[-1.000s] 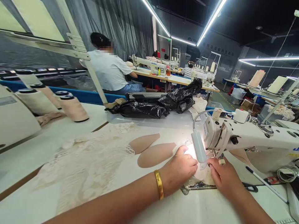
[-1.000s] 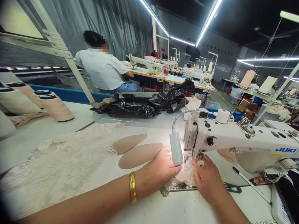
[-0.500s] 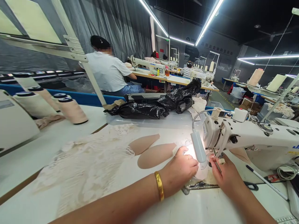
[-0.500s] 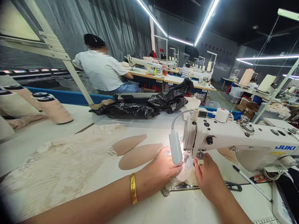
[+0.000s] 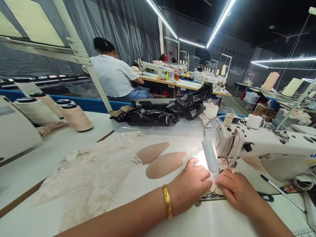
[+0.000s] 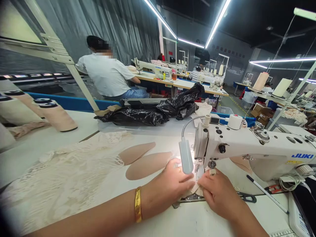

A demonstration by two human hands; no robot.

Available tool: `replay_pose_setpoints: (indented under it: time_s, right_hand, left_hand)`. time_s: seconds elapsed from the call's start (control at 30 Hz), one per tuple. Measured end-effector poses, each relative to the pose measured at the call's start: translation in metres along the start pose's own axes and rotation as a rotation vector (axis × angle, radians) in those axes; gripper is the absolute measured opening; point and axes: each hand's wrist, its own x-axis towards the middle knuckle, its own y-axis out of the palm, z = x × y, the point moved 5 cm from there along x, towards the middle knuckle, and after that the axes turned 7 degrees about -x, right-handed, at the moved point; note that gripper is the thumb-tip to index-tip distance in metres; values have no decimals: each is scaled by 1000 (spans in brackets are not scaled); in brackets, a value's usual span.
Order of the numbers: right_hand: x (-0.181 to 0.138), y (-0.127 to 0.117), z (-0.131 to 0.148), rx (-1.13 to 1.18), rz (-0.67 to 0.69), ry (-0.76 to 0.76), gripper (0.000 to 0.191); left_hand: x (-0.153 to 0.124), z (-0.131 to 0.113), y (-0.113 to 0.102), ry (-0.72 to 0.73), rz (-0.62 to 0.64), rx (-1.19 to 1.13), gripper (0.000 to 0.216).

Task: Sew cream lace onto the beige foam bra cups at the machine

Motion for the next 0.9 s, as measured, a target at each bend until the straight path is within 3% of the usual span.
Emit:
replay_pose_setpoints:
  time_s: [0.2, 0.37, 0.63, 0.77, 0.9]
  right_hand:
    - [-2, 4, 3, 49, 68, -24, 31]
    - [1, 8, 1, -7, 30, 12, 36]
    - [5, 16, -2, -97, -7, 94, 41]
    - [6, 19, -5, -100, -27, 98, 38]
    - [3, 20, -8, -110, -74, 61, 33]
  left_hand:
    - [-5, -11, 1, 9, 26, 3, 10]
    - [3, -2, -1, -8, 80, 20, 14]
    - [10, 22, -8, 4, -11, -44, 18]
    - [16, 30, -6, -21, 58, -17, 16]
    - [7, 13, -1, -138, 156, 99, 11]
